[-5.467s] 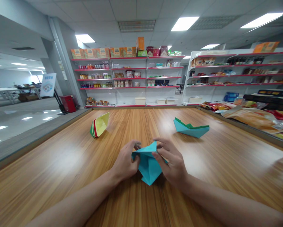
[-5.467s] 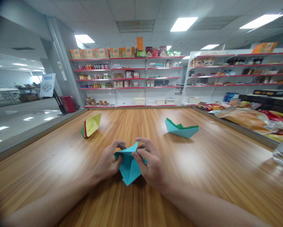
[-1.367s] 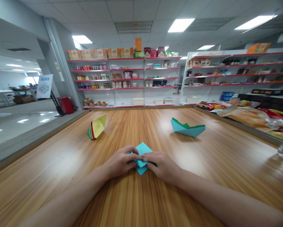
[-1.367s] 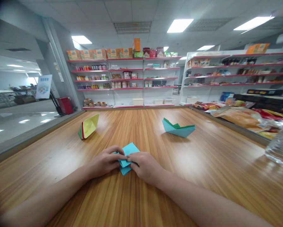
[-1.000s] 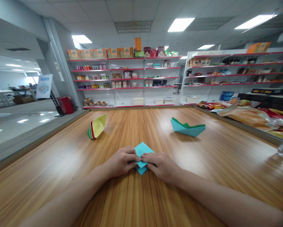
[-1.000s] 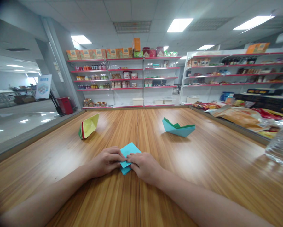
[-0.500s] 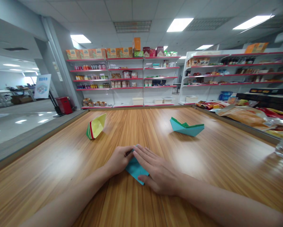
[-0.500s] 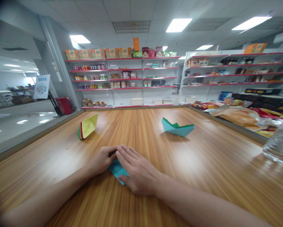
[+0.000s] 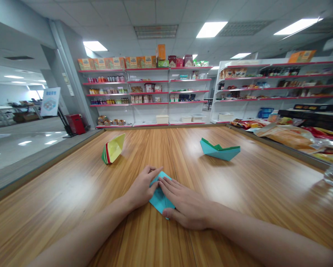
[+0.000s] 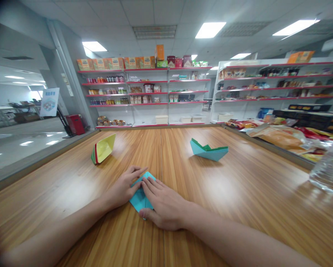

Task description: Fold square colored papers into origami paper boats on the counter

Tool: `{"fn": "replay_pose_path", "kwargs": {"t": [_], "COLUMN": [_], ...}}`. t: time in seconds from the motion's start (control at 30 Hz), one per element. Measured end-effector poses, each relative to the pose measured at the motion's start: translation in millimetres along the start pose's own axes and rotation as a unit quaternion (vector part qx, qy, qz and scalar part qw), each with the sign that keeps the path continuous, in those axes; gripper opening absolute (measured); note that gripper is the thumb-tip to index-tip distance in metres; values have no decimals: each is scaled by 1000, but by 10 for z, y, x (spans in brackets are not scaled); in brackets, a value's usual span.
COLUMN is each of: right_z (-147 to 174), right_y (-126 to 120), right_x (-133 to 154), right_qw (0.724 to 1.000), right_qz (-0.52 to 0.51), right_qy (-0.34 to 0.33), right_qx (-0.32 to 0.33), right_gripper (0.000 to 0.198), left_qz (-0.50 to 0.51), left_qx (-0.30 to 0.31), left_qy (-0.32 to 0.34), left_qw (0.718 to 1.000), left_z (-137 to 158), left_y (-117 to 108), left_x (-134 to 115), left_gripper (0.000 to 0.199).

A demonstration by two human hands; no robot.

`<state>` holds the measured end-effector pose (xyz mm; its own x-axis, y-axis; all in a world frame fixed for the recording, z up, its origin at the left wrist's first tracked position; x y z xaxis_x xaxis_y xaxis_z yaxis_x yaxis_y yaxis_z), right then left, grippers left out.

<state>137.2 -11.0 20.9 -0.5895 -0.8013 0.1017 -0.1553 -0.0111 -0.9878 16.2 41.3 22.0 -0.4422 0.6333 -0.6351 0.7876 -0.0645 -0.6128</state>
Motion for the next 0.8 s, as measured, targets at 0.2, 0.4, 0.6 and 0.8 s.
{"fn": "replay_pose_path", "kwargs": {"t": [0.2,0.4,0.6,0.8], "right_z": [-2,14,26,34], "right_y": [15,12,57,48], "right_x": [-10,-12,-342,-467], "right_qw": [1000,1000,974,959], "right_qz": [3,11,109,154], "right_qy": [-5,24,198,225], "right_qx": [1,7,-36,-71], "right_gripper": [75,73,55,48], "left_qz": [-133,-166,-185,-175], "left_qx": [44,64,76,68], "left_qy": [25,-56,-101,-101], "left_qw": [990,982,975,977], "left_z": [14,31,27,21], "left_y": [65,96,103,74], "left_x": [36,201,236,247], "left_gripper": [36,42,43,41]}}
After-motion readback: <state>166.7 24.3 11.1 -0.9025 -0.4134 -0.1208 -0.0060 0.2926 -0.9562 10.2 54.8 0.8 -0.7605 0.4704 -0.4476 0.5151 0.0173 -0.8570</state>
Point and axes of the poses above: each hand's wrist, its own z-axis away from the middle knuckle, its own y-axis out of the palm, x = y × z, the point moved 7 cm from there along -z, towards the middle knuckle, and after that the axes turned 14 degrees about z, right-handed, at the moved point
